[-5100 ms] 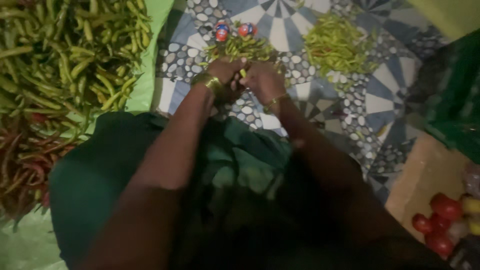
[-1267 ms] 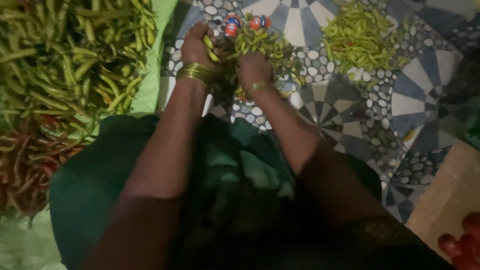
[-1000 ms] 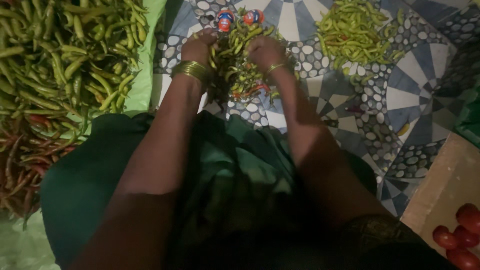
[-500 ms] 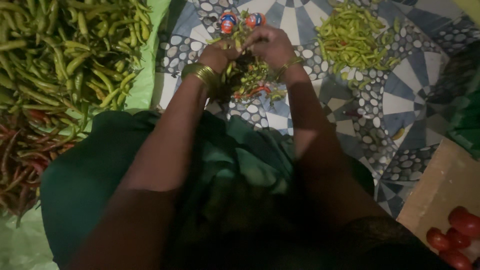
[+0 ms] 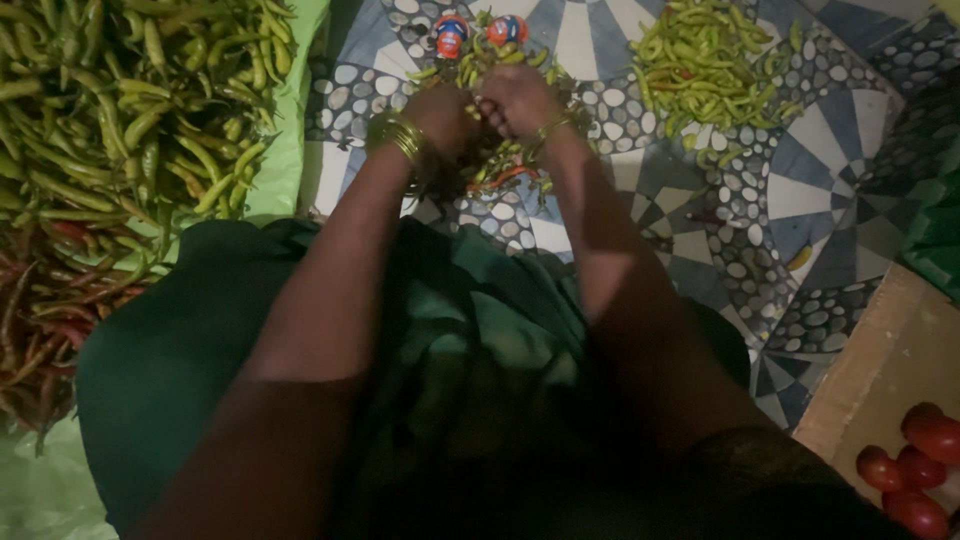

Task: The person sits on the floor and sorts green chilies by hand, separating them into piles. The hands pick up chilies from a large pile and place them into smaller piles on the patterned floor.

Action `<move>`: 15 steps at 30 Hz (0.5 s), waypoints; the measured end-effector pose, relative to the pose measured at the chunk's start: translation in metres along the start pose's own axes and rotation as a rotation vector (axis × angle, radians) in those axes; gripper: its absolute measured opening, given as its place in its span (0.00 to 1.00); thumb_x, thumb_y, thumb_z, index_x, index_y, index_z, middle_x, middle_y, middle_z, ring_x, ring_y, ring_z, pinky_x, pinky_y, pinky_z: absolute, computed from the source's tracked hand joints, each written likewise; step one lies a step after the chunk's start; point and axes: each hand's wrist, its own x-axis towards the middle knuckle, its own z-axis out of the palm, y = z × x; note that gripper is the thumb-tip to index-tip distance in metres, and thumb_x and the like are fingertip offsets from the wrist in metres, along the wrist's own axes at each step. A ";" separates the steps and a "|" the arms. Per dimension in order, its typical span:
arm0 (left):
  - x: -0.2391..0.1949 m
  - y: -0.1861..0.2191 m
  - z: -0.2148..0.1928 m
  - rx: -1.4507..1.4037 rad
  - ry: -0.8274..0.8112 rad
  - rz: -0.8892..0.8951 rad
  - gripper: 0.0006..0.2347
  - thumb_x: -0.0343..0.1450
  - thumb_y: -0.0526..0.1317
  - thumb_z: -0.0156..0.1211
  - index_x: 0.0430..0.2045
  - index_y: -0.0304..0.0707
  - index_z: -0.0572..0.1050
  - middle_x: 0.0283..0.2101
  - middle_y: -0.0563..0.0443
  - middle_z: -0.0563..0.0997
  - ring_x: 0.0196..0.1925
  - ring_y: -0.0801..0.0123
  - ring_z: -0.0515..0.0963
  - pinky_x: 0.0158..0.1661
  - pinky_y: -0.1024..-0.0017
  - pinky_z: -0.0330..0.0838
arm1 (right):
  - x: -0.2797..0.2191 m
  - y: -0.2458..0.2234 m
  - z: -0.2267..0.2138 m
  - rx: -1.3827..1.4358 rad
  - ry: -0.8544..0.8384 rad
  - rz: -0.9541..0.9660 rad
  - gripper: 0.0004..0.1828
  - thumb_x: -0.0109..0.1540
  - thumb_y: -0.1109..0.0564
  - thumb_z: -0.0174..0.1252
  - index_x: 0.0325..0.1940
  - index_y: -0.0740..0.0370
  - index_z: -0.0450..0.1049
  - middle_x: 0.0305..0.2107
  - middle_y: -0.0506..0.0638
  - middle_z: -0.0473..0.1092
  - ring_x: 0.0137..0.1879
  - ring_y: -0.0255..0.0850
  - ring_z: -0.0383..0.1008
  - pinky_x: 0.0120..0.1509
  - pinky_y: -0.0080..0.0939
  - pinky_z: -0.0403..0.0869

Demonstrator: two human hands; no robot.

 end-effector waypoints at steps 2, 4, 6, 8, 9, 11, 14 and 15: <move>0.003 -0.013 -0.003 -0.065 0.246 0.003 0.10 0.68 0.46 0.69 0.31 0.38 0.84 0.35 0.38 0.84 0.36 0.50 0.81 0.38 0.57 0.73 | 0.001 0.005 -0.008 -0.302 0.071 -0.010 0.10 0.66 0.55 0.61 0.37 0.65 0.73 0.25 0.51 0.69 0.27 0.38 0.64 0.29 0.38 0.62; 0.005 -0.026 -0.011 -0.285 0.362 -0.051 0.09 0.66 0.44 0.71 0.30 0.38 0.83 0.34 0.40 0.85 0.34 0.56 0.81 0.36 0.60 0.75 | 0.004 0.009 -0.014 -1.113 0.196 -0.167 0.07 0.62 0.55 0.61 0.38 0.61 0.78 0.26 0.57 0.73 0.29 0.42 0.73 0.34 0.44 0.73; 0.007 -0.031 -0.017 -0.659 0.337 -0.158 0.08 0.64 0.40 0.70 0.32 0.37 0.82 0.32 0.45 0.86 0.31 0.68 0.84 0.35 0.68 0.78 | 0.000 0.018 -0.006 -0.740 0.186 -0.161 0.06 0.63 0.56 0.57 0.37 0.57 0.79 0.31 0.54 0.75 0.32 0.44 0.77 0.38 0.46 0.78; 0.006 -0.027 -0.017 -0.904 0.351 -0.207 0.08 0.62 0.36 0.71 0.32 0.37 0.81 0.31 0.48 0.84 0.30 0.70 0.81 0.32 0.70 0.78 | 0.000 0.029 0.018 -0.797 0.218 -0.254 0.05 0.60 0.58 0.57 0.37 0.57 0.78 0.34 0.56 0.76 0.36 0.49 0.78 0.40 0.51 0.80; 0.005 -0.024 -0.016 -1.025 0.357 -0.233 0.09 0.61 0.35 0.71 0.32 0.36 0.80 0.30 0.50 0.83 0.30 0.71 0.80 0.31 0.70 0.77 | 0.000 0.035 0.037 -1.040 0.254 -0.353 0.06 0.57 0.59 0.60 0.37 0.60 0.76 0.35 0.59 0.75 0.37 0.54 0.77 0.40 0.54 0.78; 0.003 -0.019 -0.017 -1.025 0.420 -0.276 0.10 0.59 0.35 0.74 0.31 0.38 0.81 0.29 0.53 0.83 0.29 0.72 0.81 0.30 0.71 0.79 | -0.001 0.037 0.053 -1.245 0.290 -0.378 0.09 0.56 0.58 0.62 0.39 0.62 0.75 0.37 0.62 0.74 0.40 0.58 0.76 0.41 0.57 0.76; 0.002 -0.018 -0.017 -1.093 0.492 -0.342 0.11 0.62 0.38 0.77 0.31 0.34 0.80 0.29 0.51 0.83 0.29 0.71 0.81 0.29 0.70 0.77 | -0.007 0.024 0.049 -1.051 0.248 -0.231 0.07 0.61 0.56 0.60 0.41 0.60 0.75 0.38 0.59 0.75 0.41 0.52 0.75 0.44 0.55 0.76; 0.002 -0.020 -0.017 -1.129 0.512 -0.367 0.13 0.63 0.39 0.78 0.31 0.31 0.79 0.29 0.49 0.82 0.29 0.70 0.80 0.29 0.70 0.75 | -0.011 0.015 0.038 -0.926 0.203 -0.232 0.06 0.62 0.55 0.60 0.39 0.60 0.76 0.37 0.57 0.76 0.41 0.47 0.76 0.45 0.51 0.76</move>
